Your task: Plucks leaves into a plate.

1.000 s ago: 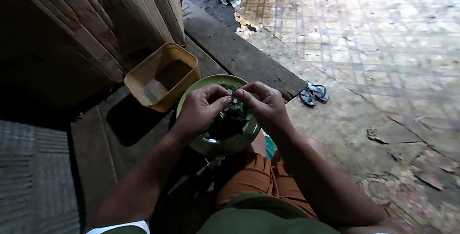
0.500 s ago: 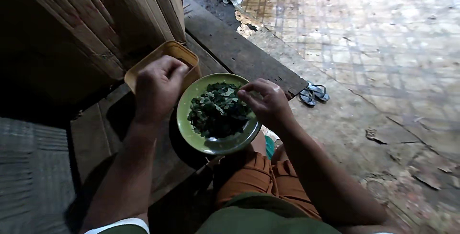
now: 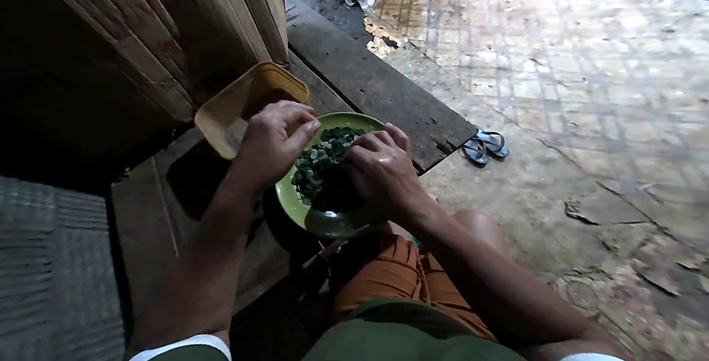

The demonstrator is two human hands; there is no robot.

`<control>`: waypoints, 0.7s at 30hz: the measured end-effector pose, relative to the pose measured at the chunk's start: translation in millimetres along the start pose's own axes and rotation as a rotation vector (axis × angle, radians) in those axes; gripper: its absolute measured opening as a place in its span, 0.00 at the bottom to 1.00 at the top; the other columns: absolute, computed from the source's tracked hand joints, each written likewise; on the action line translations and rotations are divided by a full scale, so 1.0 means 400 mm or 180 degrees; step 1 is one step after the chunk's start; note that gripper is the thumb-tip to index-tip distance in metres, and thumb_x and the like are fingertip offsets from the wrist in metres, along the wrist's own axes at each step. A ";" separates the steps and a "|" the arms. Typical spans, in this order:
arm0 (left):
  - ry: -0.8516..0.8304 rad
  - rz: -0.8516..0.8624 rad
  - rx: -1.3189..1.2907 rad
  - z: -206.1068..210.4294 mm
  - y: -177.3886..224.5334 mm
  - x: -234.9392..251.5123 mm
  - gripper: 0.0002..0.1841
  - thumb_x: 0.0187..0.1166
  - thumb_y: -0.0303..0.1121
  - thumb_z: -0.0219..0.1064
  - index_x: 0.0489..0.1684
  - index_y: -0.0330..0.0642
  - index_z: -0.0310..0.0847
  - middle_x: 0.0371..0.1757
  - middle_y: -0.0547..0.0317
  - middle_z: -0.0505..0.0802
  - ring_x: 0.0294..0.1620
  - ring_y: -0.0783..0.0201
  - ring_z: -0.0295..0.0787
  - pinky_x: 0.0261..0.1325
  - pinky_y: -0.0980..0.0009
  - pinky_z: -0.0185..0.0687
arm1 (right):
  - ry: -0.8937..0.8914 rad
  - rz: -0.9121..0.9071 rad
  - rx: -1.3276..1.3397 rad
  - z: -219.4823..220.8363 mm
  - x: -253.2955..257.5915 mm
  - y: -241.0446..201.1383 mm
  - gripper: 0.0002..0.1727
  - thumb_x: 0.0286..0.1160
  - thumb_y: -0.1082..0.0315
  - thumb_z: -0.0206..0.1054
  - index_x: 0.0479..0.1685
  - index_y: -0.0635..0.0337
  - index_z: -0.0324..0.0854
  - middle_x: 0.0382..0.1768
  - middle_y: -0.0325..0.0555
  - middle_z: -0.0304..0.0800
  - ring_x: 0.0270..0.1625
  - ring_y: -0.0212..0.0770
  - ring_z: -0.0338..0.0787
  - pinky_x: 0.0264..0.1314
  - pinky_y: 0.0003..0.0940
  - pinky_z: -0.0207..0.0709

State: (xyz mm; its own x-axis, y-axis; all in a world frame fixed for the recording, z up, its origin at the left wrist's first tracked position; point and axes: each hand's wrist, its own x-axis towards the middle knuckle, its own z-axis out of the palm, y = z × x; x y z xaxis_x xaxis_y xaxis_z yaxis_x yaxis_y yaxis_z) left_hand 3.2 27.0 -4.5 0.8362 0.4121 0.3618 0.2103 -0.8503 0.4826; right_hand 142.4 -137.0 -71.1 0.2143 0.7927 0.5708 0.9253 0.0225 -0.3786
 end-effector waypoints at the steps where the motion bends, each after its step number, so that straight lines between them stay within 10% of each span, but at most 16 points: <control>1: -0.0102 -0.0011 -0.0135 0.004 0.004 -0.002 0.13 0.86 0.38 0.63 0.50 0.42 0.91 0.63 0.56 0.92 0.69 0.67 0.85 0.75 0.63 0.77 | 0.0051 0.0040 0.0055 -0.004 0.002 0.007 0.05 0.73 0.67 0.70 0.38 0.56 0.92 0.42 0.46 0.94 0.56 0.52 0.90 0.78 0.65 0.64; 8: -0.0945 -0.0230 -0.1693 0.023 0.030 -0.002 0.16 0.85 0.34 0.63 0.66 0.40 0.85 0.60 0.62 0.93 0.59 0.76 0.88 0.66 0.75 0.84 | -0.0043 0.0718 0.0994 -0.077 0.002 0.044 0.08 0.78 0.65 0.69 0.45 0.57 0.92 0.44 0.44 0.92 0.53 0.43 0.89 0.72 0.57 0.69; 13: -0.0875 -0.0203 -0.2104 0.074 0.062 -0.012 0.12 0.76 0.24 0.71 0.56 0.35 0.85 0.46 0.63 0.94 0.46 0.78 0.91 0.53 0.79 0.88 | 0.0051 0.0886 0.1525 -0.080 -0.001 0.044 0.08 0.80 0.63 0.69 0.44 0.57 0.90 0.42 0.39 0.90 0.45 0.30 0.88 0.51 0.31 0.82; 21: -0.0467 -0.0900 -0.2311 0.081 0.072 -0.010 0.05 0.77 0.21 0.69 0.44 0.38 0.84 0.35 0.63 0.91 0.36 0.75 0.89 0.44 0.78 0.87 | -0.0094 0.1248 0.2094 -0.092 -0.007 0.053 0.11 0.86 0.66 0.63 0.54 0.55 0.90 0.48 0.35 0.93 0.46 0.25 0.89 0.50 0.26 0.84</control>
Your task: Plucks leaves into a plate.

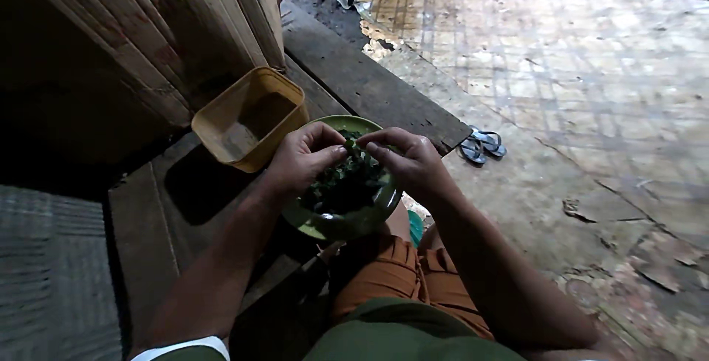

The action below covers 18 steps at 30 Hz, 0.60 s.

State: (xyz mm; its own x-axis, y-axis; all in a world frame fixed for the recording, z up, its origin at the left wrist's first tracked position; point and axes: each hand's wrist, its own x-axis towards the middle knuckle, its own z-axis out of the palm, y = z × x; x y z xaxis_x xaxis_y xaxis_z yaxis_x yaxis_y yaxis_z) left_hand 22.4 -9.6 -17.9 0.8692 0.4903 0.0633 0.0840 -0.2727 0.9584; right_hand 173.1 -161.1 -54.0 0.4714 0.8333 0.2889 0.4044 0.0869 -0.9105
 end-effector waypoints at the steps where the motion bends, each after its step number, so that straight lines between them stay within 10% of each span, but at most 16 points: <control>1: 0.0015 -0.0011 0.0011 -0.002 0.001 0.000 0.05 0.77 0.21 0.69 0.44 0.38 0.84 0.35 0.63 0.91 0.36 0.75 0.89 0.44 0.78 0.87 | -0.0004 0.0048 0.0036 -0.003 0.000 0.001 0.11 0.86 0.67 0.62 0.56 0.55 0.89 0.50 0.36 0.93 0.48 0.26 0.90 0.51 0.28 0.84; 11: -0.0048 0.0251 0.0763 -0.005 0.000 -0.007 0.04 0.78 0.26 0.70 0.44 0.42 0.89 0.35 0.67 0.92 0.35 0.80 0.86 0.41 0.82 0.83 | 0.0238 -0.0855 -0.1232 0.023 0.017 -0.009 0.07 0.76 0.64 0.71 0.44 0.55 0.92 0.46 0.44 0.93 0.58 0.46 0.88 0.72 0.60 0.67; 18: -0.0219 -0.0052 -0.0489 0.016 0.011 -0.011 0.15 0.85 0.32 0.65 0.65 0.39 0.79 0.50 0.63 0.92 0.47 0.73 0.90 0.56 0.75 0.87 | 0.0327 -0.0480 0.0145 0.028 0.018 0.030 0.09 0.80 0.62 0.69 0.47 0.55 0.90 0.50 0.37 0.90 0.55 0.26 0.87 0.60 0.28 0.82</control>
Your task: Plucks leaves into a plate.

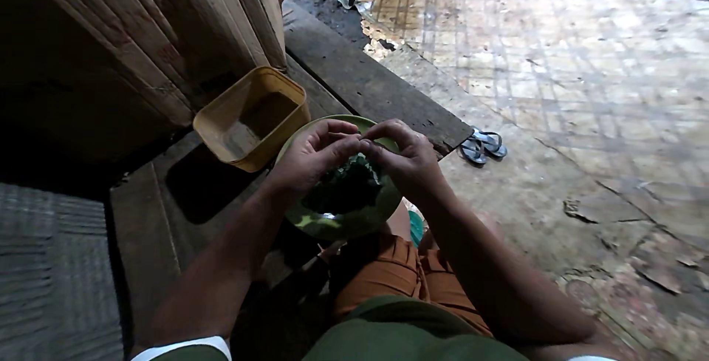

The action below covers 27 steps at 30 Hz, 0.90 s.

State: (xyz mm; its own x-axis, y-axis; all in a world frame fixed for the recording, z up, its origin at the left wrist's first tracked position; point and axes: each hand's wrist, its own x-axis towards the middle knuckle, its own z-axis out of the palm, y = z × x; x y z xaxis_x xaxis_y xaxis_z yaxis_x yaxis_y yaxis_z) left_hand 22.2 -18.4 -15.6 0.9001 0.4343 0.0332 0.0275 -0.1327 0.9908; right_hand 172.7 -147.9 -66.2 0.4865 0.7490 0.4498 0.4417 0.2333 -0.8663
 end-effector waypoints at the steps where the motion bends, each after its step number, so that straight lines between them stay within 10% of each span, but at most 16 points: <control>1: 0.0022 0.0016 0.0003 0.009 -0.002 -0.003 0.13 0.82 0.29 0.67 0.62 0.40 0.79 0.47 0.64 0.91 0.44 0.75 0.89 0.52 0.77 0.87 | 0.0030 0.0016 0.0103 0.004 -0.001 0.002 0.08 0.80 0.63 0.69 0.47 0.55 0.90 0.49 0.37 0.89 0.54 0.27 0.87 0.59 0.28 0.82; 8: 0.0436 0.0120 -0.0228 0.032 -0.002 0.000 0.05 0.79 0.20 0.68 0.44 0.39 0.81 0.35 0.63 0.91 0.35 0.72 0.91 0.45 0.74 0.92 | 0.0125 0.0264 0.0316 0.005 -0.014 -0.016 0.07 0.81 0.64 0.68 0.46 0.56 0.87 0.47 0.37 0.88 0.47 0.27 0.87 0.49 0.26 0.83; 16: 0.0275 0.0320 0.0737 0.016 -0.004 -0.007 0.15 0.76 0.27 0.73 0.59 0.41 0.84 0.52 0.60 0.94 0.46 0.73 0.92 0.50 0.75 0.90 | 0.0255 0.0502 0.0489 -0.012 -0.019 -0.015 0.07 0.80 0.63 0.69 0.48 0.56 0.86 0.43 0.36 0.89 0.40 0.27 0.87 0.41 0.26 0.84; 27: 0.0576 0.0785 0.1379 0.003 -0.019 -0.003 0.03 0.81 0.30 0.70 0.43 0.43 0.88 0.35 0.68 0.92 0.34 0.80 0.87 0.40 0.82 0.84 | 0.0228 0.0435 0.0291 -0.009 -0.019 -0.016 0.07 0.81 0.64 0.68 0.46 0.57 0.86 0.43 0.36 0.88 0.43 0.26 0.87 0.46 0.26 0.83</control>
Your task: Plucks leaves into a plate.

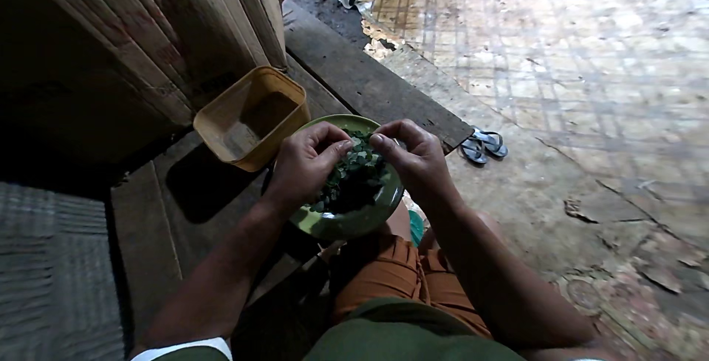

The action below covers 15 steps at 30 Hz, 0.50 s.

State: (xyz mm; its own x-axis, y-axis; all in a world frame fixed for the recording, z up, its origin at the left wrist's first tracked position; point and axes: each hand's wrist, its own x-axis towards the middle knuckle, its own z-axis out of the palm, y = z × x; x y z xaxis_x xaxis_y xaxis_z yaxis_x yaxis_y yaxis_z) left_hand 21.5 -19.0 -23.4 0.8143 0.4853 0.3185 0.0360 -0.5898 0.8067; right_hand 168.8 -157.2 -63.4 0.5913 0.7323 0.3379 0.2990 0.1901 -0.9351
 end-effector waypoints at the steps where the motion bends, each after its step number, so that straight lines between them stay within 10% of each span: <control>1: 0.0058 0.0073 0.0091 -0.013 -0.002 0.005 0.04 0.81 0.30 0.70 0.44 0.41 0.88 0.37 0.67 0.93 0.36 0.80 0.88 0.43 0.81 0.86 | 0.0036 -0.0080 -0.0149 -0.004 0.003 0.006 0.08 0.80 0.63 0.69 0.46 0.57 0.87 0.45 0.37 0.88 0.47 0.27 0.87 0.52 0.27 0.83; 6: 0.0797 0.0015 0.1722 -0.145 -0.027 0.040 0.14 0.87 0.38 0.63 0.52 0.37 0.89 0.50 0.49 0.94 0.51 0.61 0.91 0.59 0.59 0.85 | -0.0303 -0.0416 -0.1419 -0.021 0.012 0.013 0.10 0.80 0.64 0.69 0.52 0.55 0.92 0.54 0.46 0.92 0.62 0.47 0.87 0.71 0.59 0.71; 10: 0.0966 -0.0349 0.2664 -0.213 -0.077 0.051 0.20 0.90 0.41 0.58 0.56 0.32 0.88 0.66 0.35 0.88 0.73 0.35 0.80 0.75 0.37 0.69 | -0.0497 -0.0555 -0.1980 -0.017 0.006 0.007 0.15 0.78 0.64 0.70 0.62 0.50 0.90 0.63 0.43 0.91 0.69 0.51 0.84 0.77 0.64 0.63; 15: 0.0274 0.0343 0.2262 -0.150 -0.046 0.045 0.12 0.84 0.34 0.65 0.47 0.35 0.91 0.70 0.40 0.87 0.78 0.37 0.75 0.80 0.42 0.66 | -0.0541 -0.0791 -0.2079 -0.012 -0.001 0.011 0.17 0.77 0.62 0.70 0.64 0.49 0.90 0.65 0.44 0.90 0.70 0.52 0.84 0.76 0.66 0.64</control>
State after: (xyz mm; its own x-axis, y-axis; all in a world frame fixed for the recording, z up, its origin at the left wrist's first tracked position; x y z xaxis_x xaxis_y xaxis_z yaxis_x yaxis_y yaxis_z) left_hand 0.6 39.3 -2.8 0.7870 0.4327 0.4398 0.3498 -0.9001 0.2595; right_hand 173.6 -159.9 -67.0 0.3386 0.8199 0.4617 0.8281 -0.0267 -0.5599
